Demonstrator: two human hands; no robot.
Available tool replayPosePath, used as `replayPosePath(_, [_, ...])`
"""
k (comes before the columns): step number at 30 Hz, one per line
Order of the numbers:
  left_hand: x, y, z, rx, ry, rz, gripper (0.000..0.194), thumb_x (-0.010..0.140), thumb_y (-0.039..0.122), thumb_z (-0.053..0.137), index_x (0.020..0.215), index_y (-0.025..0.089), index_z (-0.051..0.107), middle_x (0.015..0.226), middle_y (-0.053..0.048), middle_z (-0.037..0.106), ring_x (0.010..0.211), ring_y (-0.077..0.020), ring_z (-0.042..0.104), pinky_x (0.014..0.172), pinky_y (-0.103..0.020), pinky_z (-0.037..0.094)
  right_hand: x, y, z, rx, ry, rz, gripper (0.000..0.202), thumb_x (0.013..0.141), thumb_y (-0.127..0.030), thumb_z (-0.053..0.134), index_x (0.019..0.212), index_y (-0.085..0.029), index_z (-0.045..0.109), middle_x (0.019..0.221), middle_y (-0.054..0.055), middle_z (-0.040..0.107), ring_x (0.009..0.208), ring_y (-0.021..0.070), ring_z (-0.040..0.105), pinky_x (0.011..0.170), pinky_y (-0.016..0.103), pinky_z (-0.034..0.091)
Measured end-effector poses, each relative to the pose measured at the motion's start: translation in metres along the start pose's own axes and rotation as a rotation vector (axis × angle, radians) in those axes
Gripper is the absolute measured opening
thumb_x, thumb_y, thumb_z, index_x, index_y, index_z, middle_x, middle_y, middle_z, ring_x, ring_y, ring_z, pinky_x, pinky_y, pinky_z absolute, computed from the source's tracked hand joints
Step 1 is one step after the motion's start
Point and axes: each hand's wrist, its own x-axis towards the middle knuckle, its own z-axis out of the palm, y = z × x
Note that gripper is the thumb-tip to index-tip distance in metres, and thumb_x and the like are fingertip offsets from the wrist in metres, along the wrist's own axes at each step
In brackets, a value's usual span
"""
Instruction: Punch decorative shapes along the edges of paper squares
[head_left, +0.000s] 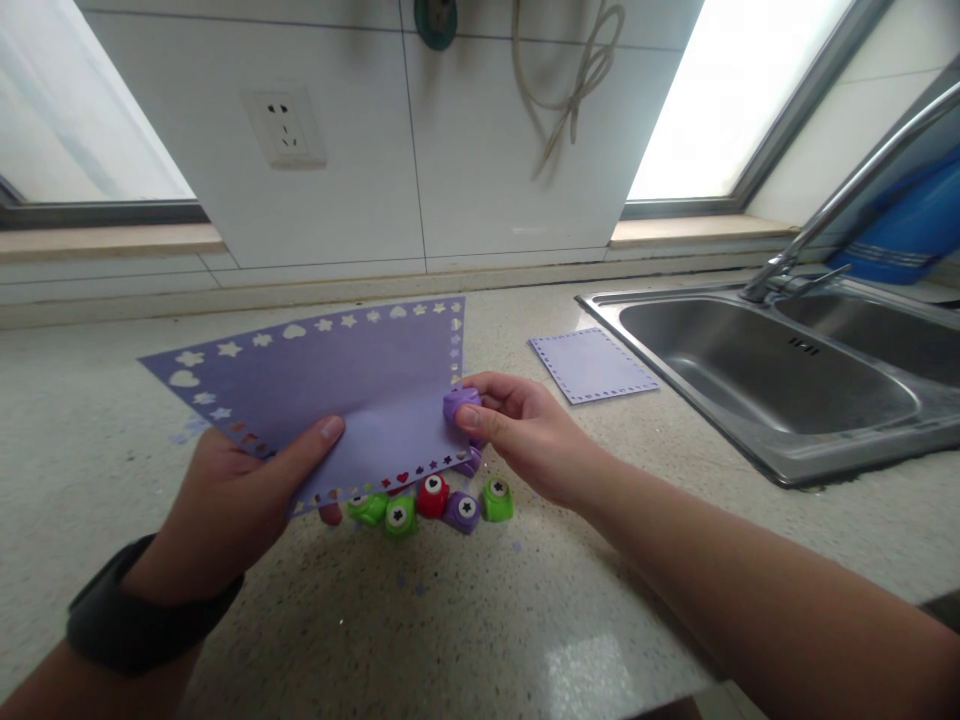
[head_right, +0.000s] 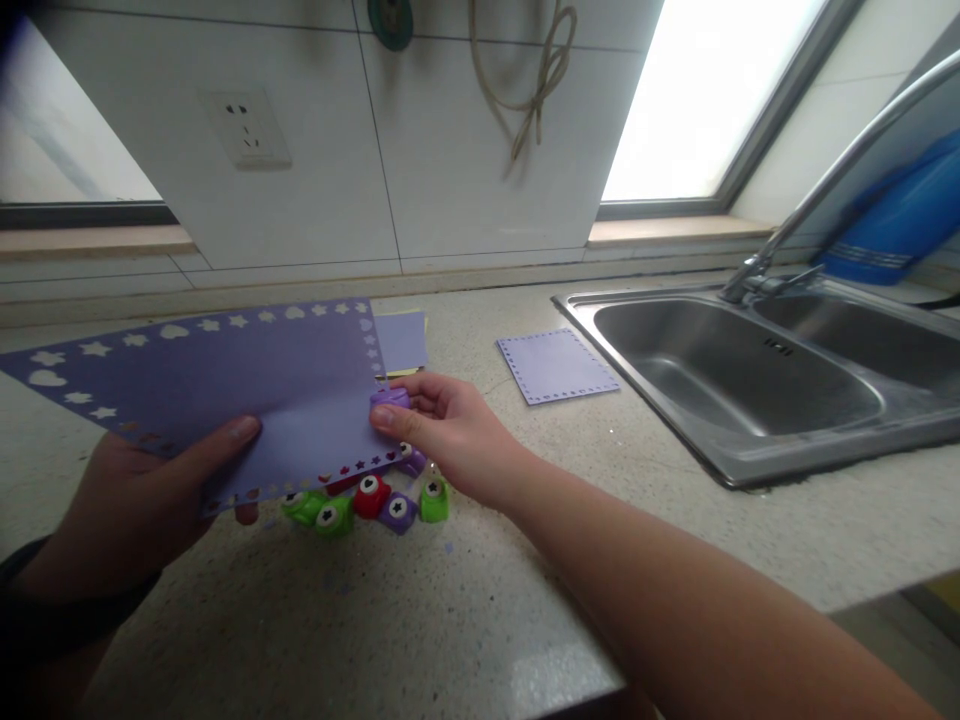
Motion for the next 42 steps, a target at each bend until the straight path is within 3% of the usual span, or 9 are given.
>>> replayPosePath(15, [0.001,-0.003,-0.002,0.012,0.011,-0.002,0.02,0.065,0.019,0.077,0.082,0.018,0.066,0.056,0.004,0.068,0.034,-0.0204,0.06,0.031,-0.03,0.055,-0.001,0.0,0.003,0.033,-0.021,-0.011,0.024,0.077,-0.032,0.086,0.096,-0.022,0.075,0.085,0.0,0.072,0.074,0.0103,0.065,0.071,0.024,0.052])
replayPosePath(26, [0.003,-0.009,-0.006,0.05,-0.04,0.001,0.02,0.079,0.036,0.077,0.086,0.021,0.066,0.058,0.003,0.067,0.036,-0.0203,0.062,0.032,-0.029,0.054,-0.003,-0.007,0.011,-0.048,0.02,-0.027,0.028,0.075,-0.037,0.087,0.091,-0.019,0.073,0.081,-0.001,0.069,0.072,0.0107,0.062,0.07,0.025,0.05])
replayPosePath(32, [0.008,-0.015,-0.009,0.043,-0.063,0.029,0.024,0.076,0.034,0.081,0.085,0.02,0.064,0.056,0.003,0.067,0.034,-0.0201,0.061,0.032,-0.028,0.054,0.001,-0.004,0.002,-0.098,0.008,-0.009,0.024,0.081,-0.038,0.081,0.097,-0.022,0.074,0.085,-0.001,0.07,0.075,0.0117,0.062,0.077,0.029,0.051])
replayPosePath(42, [0.017,-0.022,-0.01,-0.06,-0.056,-0.001,0.026,0.082,0.033,0.077,0.1,0.019,0.066,0.069,0.001,0.07,0.039,-0.018,0.062,0.034,-0.029,0.056,0.01,-0.012,-0.018,-0.152,0.133,-0.108,0.028,0.087,-0.047,0.072,0.093,-0.019,0.07,0.09,0.005,0.072,0.084,0.0186,0.067,0.088,0.039,0.052])
